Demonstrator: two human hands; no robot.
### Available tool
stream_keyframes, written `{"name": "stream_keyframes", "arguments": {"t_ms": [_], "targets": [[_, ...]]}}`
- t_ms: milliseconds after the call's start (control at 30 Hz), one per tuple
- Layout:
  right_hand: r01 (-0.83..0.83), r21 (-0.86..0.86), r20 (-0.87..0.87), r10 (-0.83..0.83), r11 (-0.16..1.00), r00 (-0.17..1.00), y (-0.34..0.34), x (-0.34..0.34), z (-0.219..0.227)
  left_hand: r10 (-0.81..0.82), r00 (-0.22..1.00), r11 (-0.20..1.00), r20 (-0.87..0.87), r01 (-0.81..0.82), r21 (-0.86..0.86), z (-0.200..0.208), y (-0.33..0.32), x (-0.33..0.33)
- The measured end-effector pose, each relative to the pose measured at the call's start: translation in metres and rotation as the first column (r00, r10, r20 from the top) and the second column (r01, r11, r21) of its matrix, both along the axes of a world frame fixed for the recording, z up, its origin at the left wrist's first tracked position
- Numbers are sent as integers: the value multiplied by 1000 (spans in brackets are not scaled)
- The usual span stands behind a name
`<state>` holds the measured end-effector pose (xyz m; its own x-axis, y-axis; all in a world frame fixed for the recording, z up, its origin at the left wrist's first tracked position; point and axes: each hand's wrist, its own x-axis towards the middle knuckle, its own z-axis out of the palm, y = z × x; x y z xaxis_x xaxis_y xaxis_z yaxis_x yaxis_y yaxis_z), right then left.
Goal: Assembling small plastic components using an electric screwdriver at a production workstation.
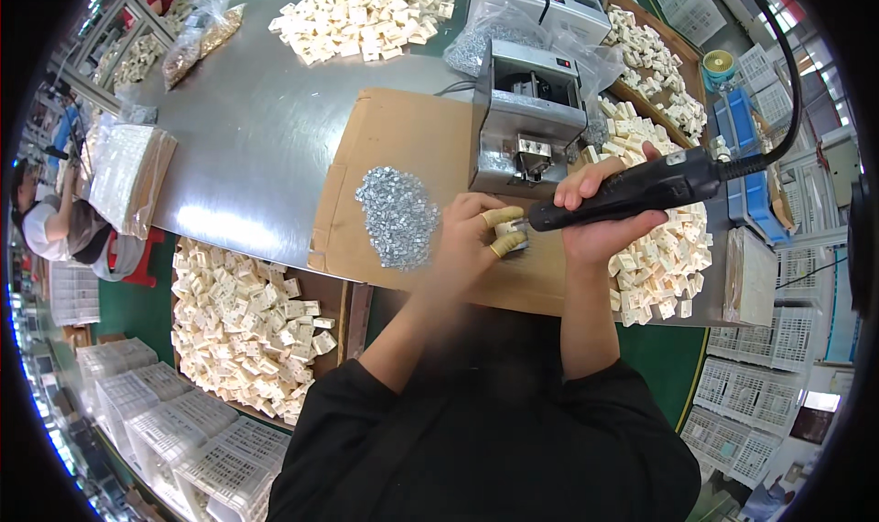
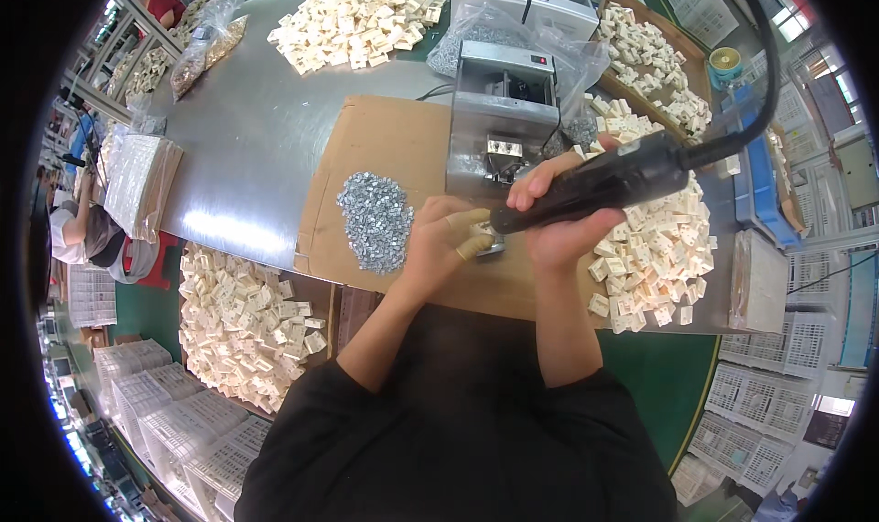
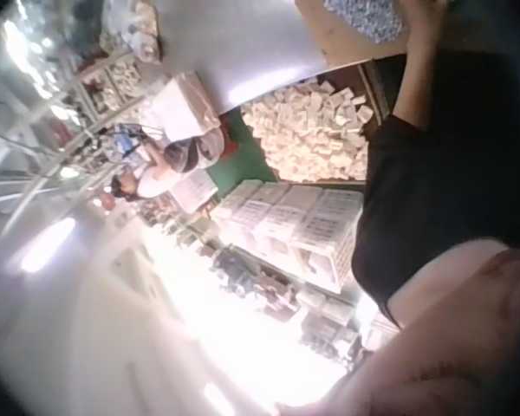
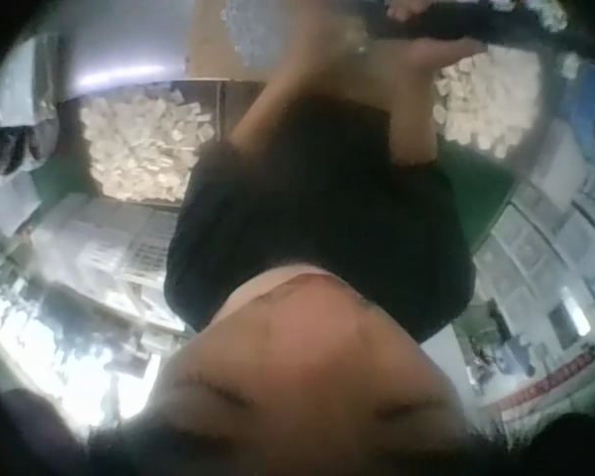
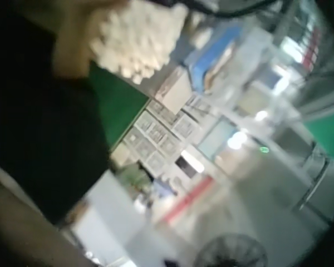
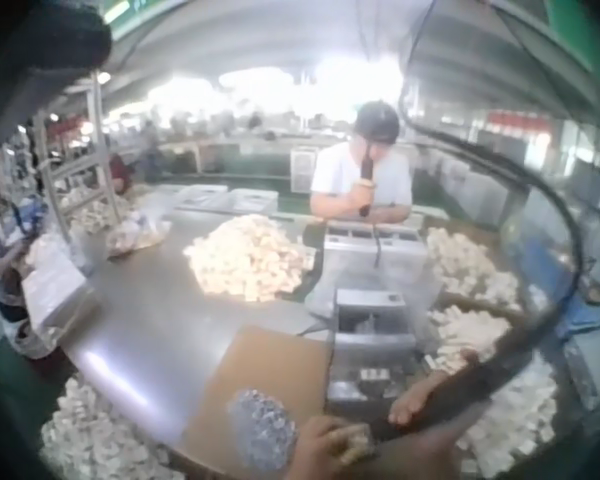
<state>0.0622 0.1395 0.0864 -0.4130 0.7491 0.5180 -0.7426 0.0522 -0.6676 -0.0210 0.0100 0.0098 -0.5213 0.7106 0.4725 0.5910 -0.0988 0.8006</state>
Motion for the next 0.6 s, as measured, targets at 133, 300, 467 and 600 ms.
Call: {"name": "stream_keyframes", "arguments": {"t_ms": [133,300,467,600], "targets": [[51,46,91,-55,998,994,5,-1,-10,32,999,997,-43,-35,-68,-2,1,1],[60,31,123,-64,998,990,5,-2,-17,41,994,987,-97,-55,-149,-5,-1,2],[55,18,136,-57,998,989,3,-4,-20,61,990,978,-129,-85,-190,-7,0,4],[68,15,118,-69,998,991,2,-4,-27,76,985,975,-158,-106,-193,-10,0,5]]}}
